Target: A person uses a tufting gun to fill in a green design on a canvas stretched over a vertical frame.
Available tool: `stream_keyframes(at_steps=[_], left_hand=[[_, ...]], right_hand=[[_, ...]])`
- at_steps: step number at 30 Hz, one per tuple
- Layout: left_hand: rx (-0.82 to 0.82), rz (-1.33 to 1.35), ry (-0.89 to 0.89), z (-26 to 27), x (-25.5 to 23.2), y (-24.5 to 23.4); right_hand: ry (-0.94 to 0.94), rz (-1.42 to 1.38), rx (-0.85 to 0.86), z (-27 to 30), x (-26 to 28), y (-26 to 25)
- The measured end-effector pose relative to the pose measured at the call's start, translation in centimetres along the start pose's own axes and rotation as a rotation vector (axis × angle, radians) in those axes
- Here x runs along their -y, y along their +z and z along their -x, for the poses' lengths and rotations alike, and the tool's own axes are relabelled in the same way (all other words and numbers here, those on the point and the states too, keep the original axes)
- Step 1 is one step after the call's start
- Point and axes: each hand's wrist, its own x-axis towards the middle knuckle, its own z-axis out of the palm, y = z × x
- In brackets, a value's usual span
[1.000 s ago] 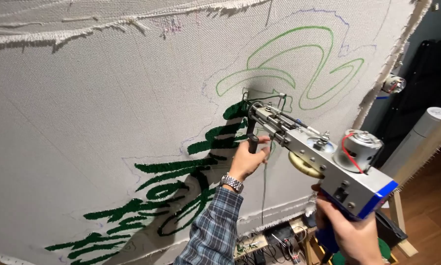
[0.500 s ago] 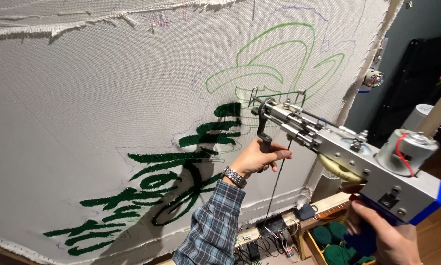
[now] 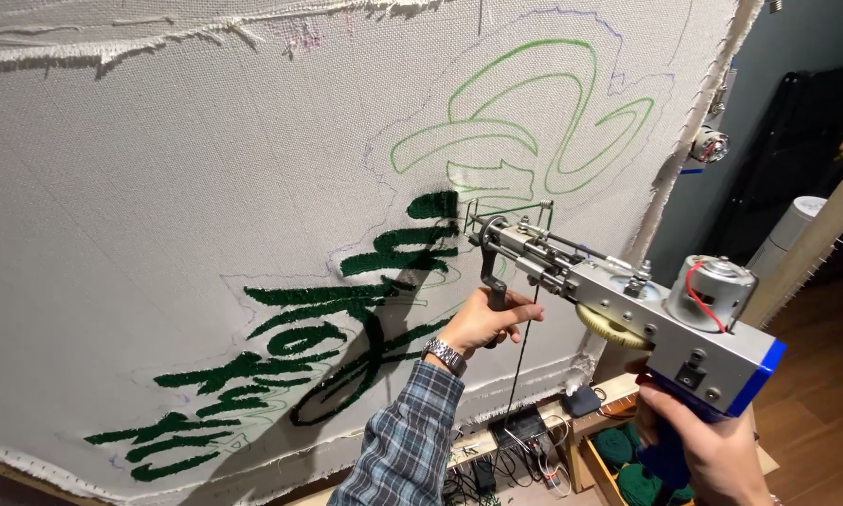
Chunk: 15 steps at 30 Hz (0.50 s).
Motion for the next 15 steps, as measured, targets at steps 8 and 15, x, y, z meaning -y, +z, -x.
stream_keyframes(at_steps=[8,15], left_hand=[[-0.028,-0.054,-0.059,-0.1,0.9,-1.2],[-0.042,-0.065,-0.072,-0.2,0.9,-1.5]], right_hand=[[0.094,0.01,-0.048,-0.3,-0.4,0.8],[0.149,-0.007,-0.051,-0.9,-0.7,1.2]])
